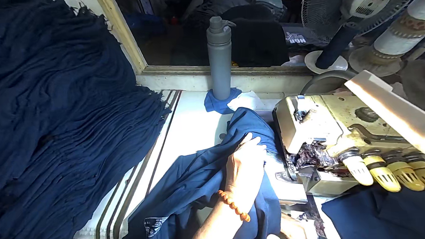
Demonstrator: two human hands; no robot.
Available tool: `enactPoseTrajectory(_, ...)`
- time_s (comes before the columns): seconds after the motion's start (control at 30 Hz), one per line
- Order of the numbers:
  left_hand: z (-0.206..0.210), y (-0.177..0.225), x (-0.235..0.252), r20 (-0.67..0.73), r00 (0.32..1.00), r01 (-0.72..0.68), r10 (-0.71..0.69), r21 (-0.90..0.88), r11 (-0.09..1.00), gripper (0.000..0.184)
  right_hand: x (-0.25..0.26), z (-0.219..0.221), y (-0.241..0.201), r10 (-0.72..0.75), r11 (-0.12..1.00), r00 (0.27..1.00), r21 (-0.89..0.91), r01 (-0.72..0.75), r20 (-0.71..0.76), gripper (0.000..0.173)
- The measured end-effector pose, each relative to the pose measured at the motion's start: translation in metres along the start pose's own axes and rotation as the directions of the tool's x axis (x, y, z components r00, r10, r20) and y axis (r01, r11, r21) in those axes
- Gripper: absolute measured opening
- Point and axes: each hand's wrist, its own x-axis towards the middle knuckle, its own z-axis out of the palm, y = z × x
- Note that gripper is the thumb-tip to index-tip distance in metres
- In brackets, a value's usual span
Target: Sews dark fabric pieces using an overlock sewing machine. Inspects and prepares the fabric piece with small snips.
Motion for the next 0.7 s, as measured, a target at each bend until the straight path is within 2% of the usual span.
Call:
enactPoseTrajectory(0.13, 0.000, -0.001, -0.001, -0.029, 1.000, 0.005, -0.005, -0.012, 1.000, 0.015, 0.000, -0.001, -0.002, 0.025, 0.999, 1.000, 0.020, -0.025, 0.001, 0.053)
enactPoseTrajectory(0.37, -0.008, -0.006, -0.007, -0.120, 0.984, 0.132, -0.133, -0.016, 0.991, 0.011, 0.003, -0.005, -0.005, 0.078, 0.991, 0.997, 0.107, -0.078, 0.002, 0.057)
enactPoseTrajectory(0.43, -0.014, -0.011, -0.014, -0.165, 0.976, 0.147, -0.144, 0.003, 0.989, 0.011, 0.004, -0.007, -0.008, 0.095, 0.987, 0.995, 0.135, -0.090, -0.030, 0.057)
enactPoseTrajectory(0.57, -0.025, -0.019, -0.051, -0.223, 0.967, 0.120, -0.123, -0.028, 0.992, 0.010, 0.014, -0.015, -0.028, 0.075, 0.996, 0.987, 0.068, -0.065, -0.141, 0.054)
enactPoseTrajectory(0.63, -0.031, -0.012, -0.077, -0.209, 0.973, 0.076, -0.096, -0.103, 0.992, 0.011, 0.022, -0.017, -0.042, 0.083, 0.995, 0.989, 0.070, -0.075, -0.123, 0.057)
enactPoseTrajectory(0.7, -0.041, 0.006, -0.101, -0.089, 0.992, 0.065, -0.086, -0.221, 0.973, 0.008, 0.028, -0.018, -0.051, 0.067, 0.995, 0.998, 0.080, -0.065, -0.022, 0.062)
